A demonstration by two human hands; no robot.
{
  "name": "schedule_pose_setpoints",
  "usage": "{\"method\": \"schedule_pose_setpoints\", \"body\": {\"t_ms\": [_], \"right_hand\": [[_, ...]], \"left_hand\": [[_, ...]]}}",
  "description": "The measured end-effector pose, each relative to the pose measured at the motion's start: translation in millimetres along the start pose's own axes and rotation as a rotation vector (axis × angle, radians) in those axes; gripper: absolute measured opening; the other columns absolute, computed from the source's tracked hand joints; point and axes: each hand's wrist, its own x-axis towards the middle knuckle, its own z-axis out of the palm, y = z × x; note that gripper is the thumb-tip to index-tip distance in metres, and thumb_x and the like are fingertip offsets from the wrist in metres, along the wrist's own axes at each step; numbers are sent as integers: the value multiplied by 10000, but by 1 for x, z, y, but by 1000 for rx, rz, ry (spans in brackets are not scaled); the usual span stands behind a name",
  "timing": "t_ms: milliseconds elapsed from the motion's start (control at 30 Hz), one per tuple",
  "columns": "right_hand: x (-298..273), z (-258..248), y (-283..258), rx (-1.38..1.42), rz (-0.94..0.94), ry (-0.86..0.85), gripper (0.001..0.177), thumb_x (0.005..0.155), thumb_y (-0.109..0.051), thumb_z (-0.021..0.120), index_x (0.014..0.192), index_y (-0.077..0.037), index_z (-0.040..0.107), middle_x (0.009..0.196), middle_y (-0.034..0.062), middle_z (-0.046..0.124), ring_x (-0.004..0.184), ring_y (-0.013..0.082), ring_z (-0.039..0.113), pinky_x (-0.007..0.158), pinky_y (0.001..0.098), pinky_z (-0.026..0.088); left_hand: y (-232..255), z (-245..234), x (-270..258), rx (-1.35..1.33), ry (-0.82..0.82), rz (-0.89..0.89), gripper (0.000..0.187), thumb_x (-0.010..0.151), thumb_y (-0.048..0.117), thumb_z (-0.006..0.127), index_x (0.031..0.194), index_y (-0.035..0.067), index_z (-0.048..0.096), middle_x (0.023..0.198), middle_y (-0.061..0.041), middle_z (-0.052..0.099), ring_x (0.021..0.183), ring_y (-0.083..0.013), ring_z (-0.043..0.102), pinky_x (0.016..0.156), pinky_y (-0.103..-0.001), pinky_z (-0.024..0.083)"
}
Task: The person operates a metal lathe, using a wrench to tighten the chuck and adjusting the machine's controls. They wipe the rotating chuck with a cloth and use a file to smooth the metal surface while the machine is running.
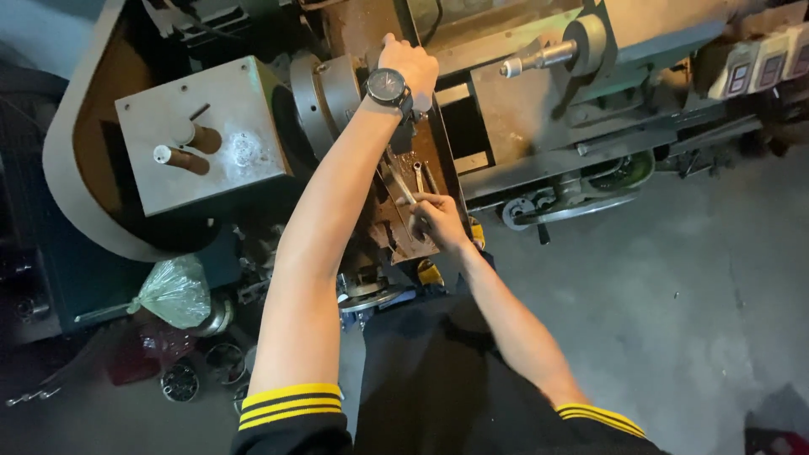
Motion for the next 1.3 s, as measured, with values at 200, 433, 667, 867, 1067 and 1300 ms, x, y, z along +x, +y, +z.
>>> {"method": "schedule_pose_setpoints", "body": {"t_ms": [200, 433, 667, 867, 1067, 1300], "right_hand": [[2, -1, -12, 167, 65, 47, 217, 785, -41, 547, 934, 64, 664, 509, 111, 545, 352, 165, 465, 348, 254, 385], [-5, 23, -17, 160, 20, 89, 204, 819, -33, 511, 937, 49, 656, 457, 63, 486, 350, 127, 411, 351, 242, 354], [3, 5, 0, 205, 69, 47, 193, 866, -76, 523, 978, -11, 666, 580, 46, 586, 401, 104, 452, 364, 222, 350], [-6, 26, -15, 232, -44, 92, 226, 829, -41, 500, 957, 78, 643, 447, 110, 512, 323, 120, 359, 338, 226, 323], [0, 46, 12, 266, -105, 176, 204, 839, -22, 495, 959, 61, 638, 446, 17, 440, 366, 109, 436, 368, 209, 336], [-4, -43, 40, 884, 133, -777, 331, 845, -155, 569, 1098, 56, 600, 499, 12, 453, 326, 80, 351, 266, 182, 266]], "left_hand": [[-1, -1, -1, 3, 30, -5, 254, 794, 260, 594, 992, 109, 642, 973, -100, 648, 925, -277, 570, 876, -460, 349], [-3, 11, 9, 27, 67, 9, 406, 811, 470, 604, 982, 105, 651, 965, -91, 670, 920, -282, 592, 844, -452, 372], [-2, 18, 15, 25, 52, 28, 504, 802, 569, 616, 978, 99, 652, 955, -82, 679, 881, -269, 619, 808, -421, 391], [-5, 22, 15, -21, 108, 39, 492, 778, 564, 636, 862, 81, 684, 892, -95, 685, 836, -285, 616, 781, -414, 393], [-5, 23, 15, -42, 160, 56, 526, 838, 559, 603, 784, 38, 650, 830, -110, 675, 716, -304, 633, 755, -423, 421], [-5, 22, 12, -69, 173, 83, 527, 816, 509, 638, 675, 2, 622, 743, -110, 671, 641, -306, 613, 724, -422, 444]]}}
